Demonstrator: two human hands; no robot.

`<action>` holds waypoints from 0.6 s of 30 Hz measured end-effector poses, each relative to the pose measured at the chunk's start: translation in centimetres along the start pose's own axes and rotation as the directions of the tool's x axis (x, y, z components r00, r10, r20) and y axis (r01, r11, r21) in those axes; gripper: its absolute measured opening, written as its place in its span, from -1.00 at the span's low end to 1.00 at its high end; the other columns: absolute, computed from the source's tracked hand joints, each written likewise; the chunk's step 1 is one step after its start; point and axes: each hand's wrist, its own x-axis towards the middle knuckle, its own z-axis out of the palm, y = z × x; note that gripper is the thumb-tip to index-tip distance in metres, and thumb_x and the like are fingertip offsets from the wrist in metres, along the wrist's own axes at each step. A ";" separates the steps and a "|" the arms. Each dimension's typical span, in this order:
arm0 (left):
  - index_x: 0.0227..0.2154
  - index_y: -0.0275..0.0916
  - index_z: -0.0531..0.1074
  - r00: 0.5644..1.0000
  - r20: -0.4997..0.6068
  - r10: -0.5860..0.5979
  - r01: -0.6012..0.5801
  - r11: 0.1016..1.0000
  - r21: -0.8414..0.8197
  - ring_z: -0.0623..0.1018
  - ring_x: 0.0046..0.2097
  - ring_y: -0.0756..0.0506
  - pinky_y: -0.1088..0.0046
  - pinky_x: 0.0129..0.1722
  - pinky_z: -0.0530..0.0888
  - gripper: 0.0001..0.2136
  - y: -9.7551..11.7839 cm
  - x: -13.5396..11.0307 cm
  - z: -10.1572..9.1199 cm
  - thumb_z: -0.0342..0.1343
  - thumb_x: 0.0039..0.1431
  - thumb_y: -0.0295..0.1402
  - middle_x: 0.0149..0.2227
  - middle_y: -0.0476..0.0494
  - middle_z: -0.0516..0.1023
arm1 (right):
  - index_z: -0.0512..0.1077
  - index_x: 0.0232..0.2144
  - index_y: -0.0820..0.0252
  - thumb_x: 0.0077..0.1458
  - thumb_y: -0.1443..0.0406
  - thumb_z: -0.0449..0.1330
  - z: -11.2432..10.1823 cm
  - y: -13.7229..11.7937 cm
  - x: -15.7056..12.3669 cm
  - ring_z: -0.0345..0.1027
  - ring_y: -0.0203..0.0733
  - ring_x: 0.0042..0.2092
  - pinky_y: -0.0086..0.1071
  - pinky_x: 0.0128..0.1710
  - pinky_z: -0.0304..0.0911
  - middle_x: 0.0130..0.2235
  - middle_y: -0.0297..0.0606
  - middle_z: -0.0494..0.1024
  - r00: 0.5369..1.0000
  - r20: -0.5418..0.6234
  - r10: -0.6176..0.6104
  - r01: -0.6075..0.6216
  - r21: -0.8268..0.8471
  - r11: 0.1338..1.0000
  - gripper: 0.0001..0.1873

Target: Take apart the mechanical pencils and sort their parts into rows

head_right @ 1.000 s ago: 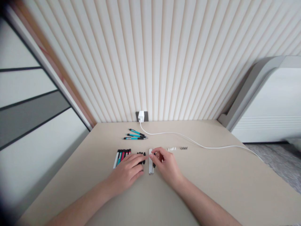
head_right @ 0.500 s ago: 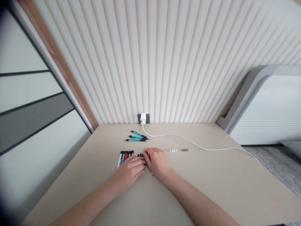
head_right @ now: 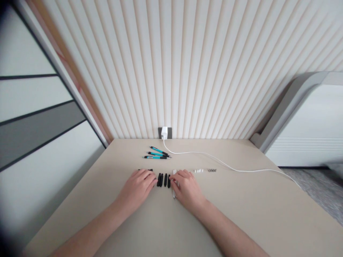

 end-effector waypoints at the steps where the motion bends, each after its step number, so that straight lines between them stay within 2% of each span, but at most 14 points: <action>1: -0.34 -0.27 0.45 1.000 0.009 -0.011 0.010 1.000 0.026 0.48 -0.21 -0.17 0.22 -0.18 0.38 -0.87 -0.1 0.0 -0.1 0.01 0.28 -0.43 -0.34 -0.14 0.53 | 0.49 -0.21 0.09 0.20 0.37 0.09 -0.1 0.0 -0.1 0.35 -0.16 -0.18 -0.29 -0.15 0.17 -0.25 -0.26 0.53 1.000 0.009 -0.007 0.007 -0.006 1.000 -0.81; 8: -0.42 -0.26 0.43 1.000 0.002 0.021 -0.021 1.000 0.017 0.47 -0.26 -0.15 0.27 -0.21 0.33 -0.83 0.2 0.0 -0.1 0.01 0.29 -0.42 -0.40 -0.15 0.51 | 0.49 -0.19 0.05 0.19 0.33 0.14 -0.3 -0.8 -0.3 0.33 -0.15 -0.17 -0.24 -0.16 0.12 -0.22 -0.27 0.54 0.997 0.050 -0.052 0.054 -0.029 0.998 -0.83; 13: -0.41 -0.26 0.43 1.000 0.008 0.023 -0.023 1.000 0.009 0.48 -0.27 -0.15 0.28 -0.21 0.34 -0.83 0.4 -0.1 -0.1 0.02 0.29 -0.41 -0.41 -0.14 0.52 | 0.49 -0.18 0.04 0.20 0.32 0.14 0.0 -0.9 -0.2 0.34 -0.15 -0.16 -0.24 -0.14 0.12 -0.21 -0.28 0.55 0.997 0.054 -0.056 0.058 -0.038 0.998 -0.83; 18: -0.38 -0.25 0.44 0.997 -0.036 0.062 -0.063 0.998 -0.019 0.49 -0.27 -0.13 0.30 -0.19 0.36 -0.82 0.5 -0.2 0.6 -0.02 0.31 -0.39 -0.42 -0.11 0.53 | 0.49 -0.16 0.04 0.23 0.29 0.12 0.2 -0.8 -0.1 0.35 -0.15 -0.16 -0.25 -0.14 0.14 -0.22 -0.26 0.55 0.997 0.052 -0.061 0.063 -0.047 0.997 -0.82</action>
